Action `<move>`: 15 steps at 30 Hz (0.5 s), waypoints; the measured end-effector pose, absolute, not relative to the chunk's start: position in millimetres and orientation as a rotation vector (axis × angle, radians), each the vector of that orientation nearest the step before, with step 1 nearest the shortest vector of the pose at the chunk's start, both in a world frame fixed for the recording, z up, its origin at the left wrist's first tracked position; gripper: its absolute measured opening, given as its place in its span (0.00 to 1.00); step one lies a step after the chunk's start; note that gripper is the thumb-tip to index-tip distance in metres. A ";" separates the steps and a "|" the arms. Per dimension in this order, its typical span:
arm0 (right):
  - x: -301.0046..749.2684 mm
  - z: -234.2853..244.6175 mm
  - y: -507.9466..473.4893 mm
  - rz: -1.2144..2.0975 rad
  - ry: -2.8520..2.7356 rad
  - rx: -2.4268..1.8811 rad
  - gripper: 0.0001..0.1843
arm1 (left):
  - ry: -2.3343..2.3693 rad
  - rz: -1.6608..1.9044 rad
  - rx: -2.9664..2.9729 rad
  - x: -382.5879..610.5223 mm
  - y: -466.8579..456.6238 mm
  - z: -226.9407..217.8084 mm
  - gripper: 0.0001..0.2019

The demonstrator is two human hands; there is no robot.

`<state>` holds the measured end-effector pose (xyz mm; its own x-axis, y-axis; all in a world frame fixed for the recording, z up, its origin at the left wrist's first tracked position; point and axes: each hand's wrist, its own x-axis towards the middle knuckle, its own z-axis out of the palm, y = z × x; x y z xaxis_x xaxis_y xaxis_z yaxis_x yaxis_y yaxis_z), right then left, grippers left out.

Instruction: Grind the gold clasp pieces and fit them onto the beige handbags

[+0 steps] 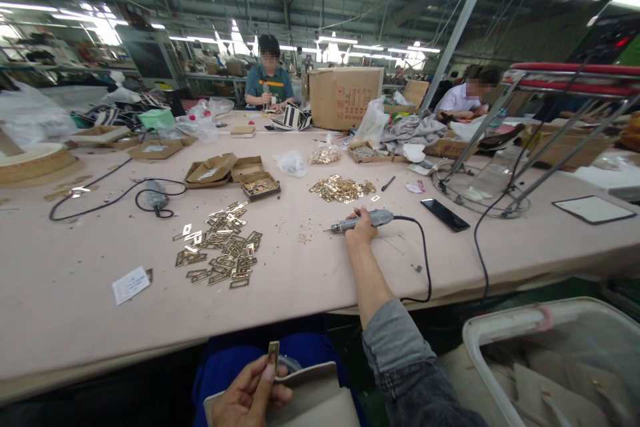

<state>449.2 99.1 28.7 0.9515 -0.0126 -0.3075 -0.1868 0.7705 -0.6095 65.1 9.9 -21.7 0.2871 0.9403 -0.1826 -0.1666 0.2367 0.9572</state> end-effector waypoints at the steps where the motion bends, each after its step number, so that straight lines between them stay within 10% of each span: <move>1: 448.8 29.1 99.0 0.094 0.306 -0.685 0.17 | 0.959 0.944 1.027 64.7 9.8 -21.5 0.23; 15: 436.8 43.0 94.4 0.135 0.330 -0.720 0.15 | 0.982 0.967 1.038 61.1 8.6 -20.6 0.24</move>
<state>436.8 94.4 43.0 0.9396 0.0086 -0.3420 -0.2338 0.7460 -0.6236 61.1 8.6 -20.6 0.2638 0.9489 -0.1731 -0.1588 0.2198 0.9625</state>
